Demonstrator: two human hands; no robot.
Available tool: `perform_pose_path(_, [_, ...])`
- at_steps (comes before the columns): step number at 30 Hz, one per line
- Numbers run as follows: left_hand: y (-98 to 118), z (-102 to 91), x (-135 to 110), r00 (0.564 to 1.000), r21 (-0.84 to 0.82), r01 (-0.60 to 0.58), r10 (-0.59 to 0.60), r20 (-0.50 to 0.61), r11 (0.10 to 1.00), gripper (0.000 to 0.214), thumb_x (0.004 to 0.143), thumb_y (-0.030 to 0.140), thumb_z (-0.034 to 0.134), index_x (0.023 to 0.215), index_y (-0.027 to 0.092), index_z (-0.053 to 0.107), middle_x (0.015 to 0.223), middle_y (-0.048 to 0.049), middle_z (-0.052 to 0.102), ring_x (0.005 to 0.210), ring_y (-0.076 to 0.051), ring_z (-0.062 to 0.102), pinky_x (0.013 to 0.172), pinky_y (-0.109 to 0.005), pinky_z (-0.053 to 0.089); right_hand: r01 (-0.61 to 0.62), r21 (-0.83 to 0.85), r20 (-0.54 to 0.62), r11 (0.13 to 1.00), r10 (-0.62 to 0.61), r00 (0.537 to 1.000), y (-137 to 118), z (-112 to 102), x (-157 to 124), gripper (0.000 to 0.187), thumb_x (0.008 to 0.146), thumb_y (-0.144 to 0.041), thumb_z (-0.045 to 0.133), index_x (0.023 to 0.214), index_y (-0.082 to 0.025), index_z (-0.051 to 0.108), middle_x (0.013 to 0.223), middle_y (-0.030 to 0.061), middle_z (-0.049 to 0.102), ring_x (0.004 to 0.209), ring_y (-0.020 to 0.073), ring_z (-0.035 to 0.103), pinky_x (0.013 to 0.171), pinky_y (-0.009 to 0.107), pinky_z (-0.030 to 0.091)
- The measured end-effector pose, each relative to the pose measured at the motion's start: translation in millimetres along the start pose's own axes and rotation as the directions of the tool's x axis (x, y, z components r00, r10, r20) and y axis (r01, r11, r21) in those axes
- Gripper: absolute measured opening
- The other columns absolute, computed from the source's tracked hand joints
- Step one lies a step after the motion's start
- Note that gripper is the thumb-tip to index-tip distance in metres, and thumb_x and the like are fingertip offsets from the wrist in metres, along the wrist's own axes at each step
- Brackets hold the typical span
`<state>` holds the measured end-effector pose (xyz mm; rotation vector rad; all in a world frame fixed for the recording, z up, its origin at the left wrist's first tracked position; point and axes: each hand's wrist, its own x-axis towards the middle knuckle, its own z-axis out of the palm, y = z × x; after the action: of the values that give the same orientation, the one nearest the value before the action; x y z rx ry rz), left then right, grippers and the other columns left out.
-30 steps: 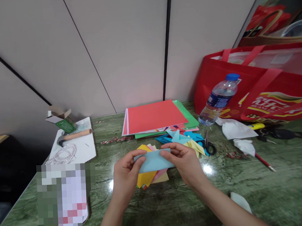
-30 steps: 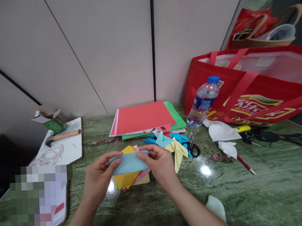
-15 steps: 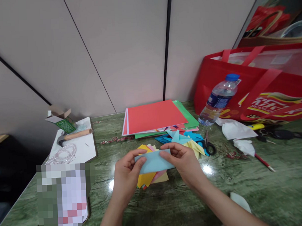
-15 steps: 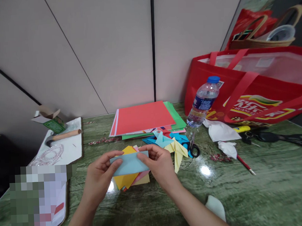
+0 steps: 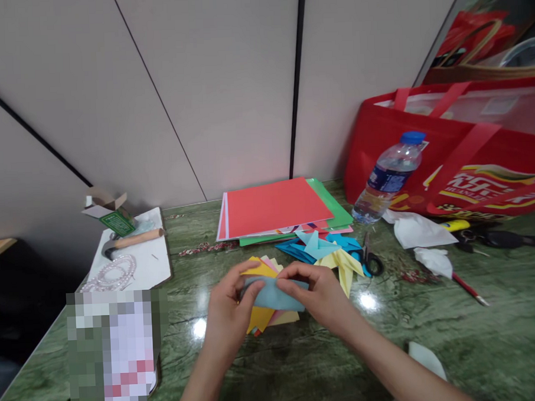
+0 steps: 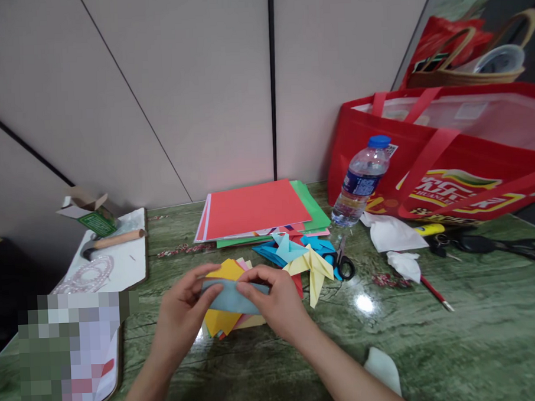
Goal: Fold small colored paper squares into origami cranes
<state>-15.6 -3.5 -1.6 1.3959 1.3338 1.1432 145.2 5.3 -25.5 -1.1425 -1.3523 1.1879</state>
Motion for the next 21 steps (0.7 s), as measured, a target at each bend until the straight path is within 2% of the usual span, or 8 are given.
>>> perform_pose_path(1, [0.9,0.8,0.3,0.999,-0.098,0.030,-0.034,-0.032,0.995,0.034,0.071,0.020,0.065,0.104,0.020,0.058,0.078,-0.0021,0.072,0.069,-0.015,0.063,0.062,-0.024,0.048,-0.002,0.023,-0.028,1.000,0.003,1.000,-0.9,-0.3,-0.1,0.008,0.070,-0.026,0.065,0.067,-0.019,0.067,0.067,0.0001,0.064,0.065,0.0157,0.057,0.058,0.025,0.044])
perform_pose_path(3, [2.3,3.3,0.7,0.993,-0.270,0.070,-0.092,-0.068,0.960,0.044,0.065,0.021,0.070,0.106,0.020,0.054,0.085,-0.0028,0.071,0.075,-0.016,0.065,0.066,-0.024,0.050,-0.020,0.086,-0.084,0.996,0.027,0.996,-2.0,-0.7,-0.4,0.010,0.070,-0.028,0.065,0.066,-0.019,0.065,0.065,-0.0003,0.063,0.063,0.0147,0.056,0.056,0.025,0.043])
perform_pose_path(6, [2.1,9.1,0.0,0.982,-0.374,0.179,-0.190,0.009,0.910,0.036,0.060,0.021,0.075,0.093,0.016,0.061,0.085,-0.0039,0.071,0.074,-0.015,0.064,0.067,-0.024,0.050,-0.046,0.172,-0.120,0.984,0.067,0.991,-1.3,-0.3,-0.8,0.013,0.068,-0.030,0.067,0.065,-0.018,0.065,0.063,-0.0009,0.062,0.060,0.0131,0.054,0.054,0.023,0.041])
perform_pose_path(8, [1.1,13.6,-1.0,0.964,-0.372,0.263,-0.254,0.074,0.890,0.031,0.058,0.022,0.076,0.086,0.013,0.065,0.081,-0.0048,0.072,0.071,-0.015,0.064,0.068,-0.025,0.051,-0.062,0.216,-0.113,0.975,0.088,0.990,0.7,0.8,-1.2,0.013,0.068,-0.031,0.069,0.065,-0.018,0.066,0.064,-0.0010,0.063,0.060,0.0122,0.053,0.054,0.022,0.041])
perform_pose_path(11, [-0.9,17.3,-1.8,0.949,-0.364,0.310,-0.310,0.060,0.878,0.026,0.057,0.023,0.077,0.079,0.011,0.068,0.079,-0.0060,0.072,0.070,-0.016,0.064,0.068,-0.026,0.051,-0.093,0.269,-0.125,0.958,0.131,0.983,4.0,2.6,-1.7,0.014,0.067,-0.032,0.070,0.066,-0.019,0.066,0.064,-0.0013,0.063,0.059,0.0109,0.051,0.053,0.021,0.040])
perform_pose_path(15, [-3.9,15.1,-1.2,0.947,-0.320,0.310,-0.321,0.020,0.895,0.020,0.060,0.026,0.075,0.071,0.011,0.068,0.064,-0.0051,0.071,0.062,-0.016,0.063,0.064,-0.027,0.050,-0.116,0.335,-0.161,0.935,0.178,0.971,6.1,3.7,-2.3,0.016,0.066,-0.034,0.071,0.066,-0.019,0.066,0.064,-0.0012,0.063,0.059,0.0104,0.050,0.051,0.020,0.039])
perform_pose_path(21, [-6.3,11.0,-1.1,0.957,-0.327,0.280,-0.290,0.019,0.902,0.016,0.059,0.023,0.076,0.064,0.011,0.067,0.058,-0.0026,0.069,0.057,-0.015,0.063,0.058,-0.024,0.050,-0.110,0.349,-0.166,0.931,0.177,0.970,6.9,4.3,-3.5,0.016,0.067,-0.034,0.071,0.067,-0.019,0.066,0.064,-0.0015,0.063,0.058,0.0098,0.050,0.051,0.020,0.039])
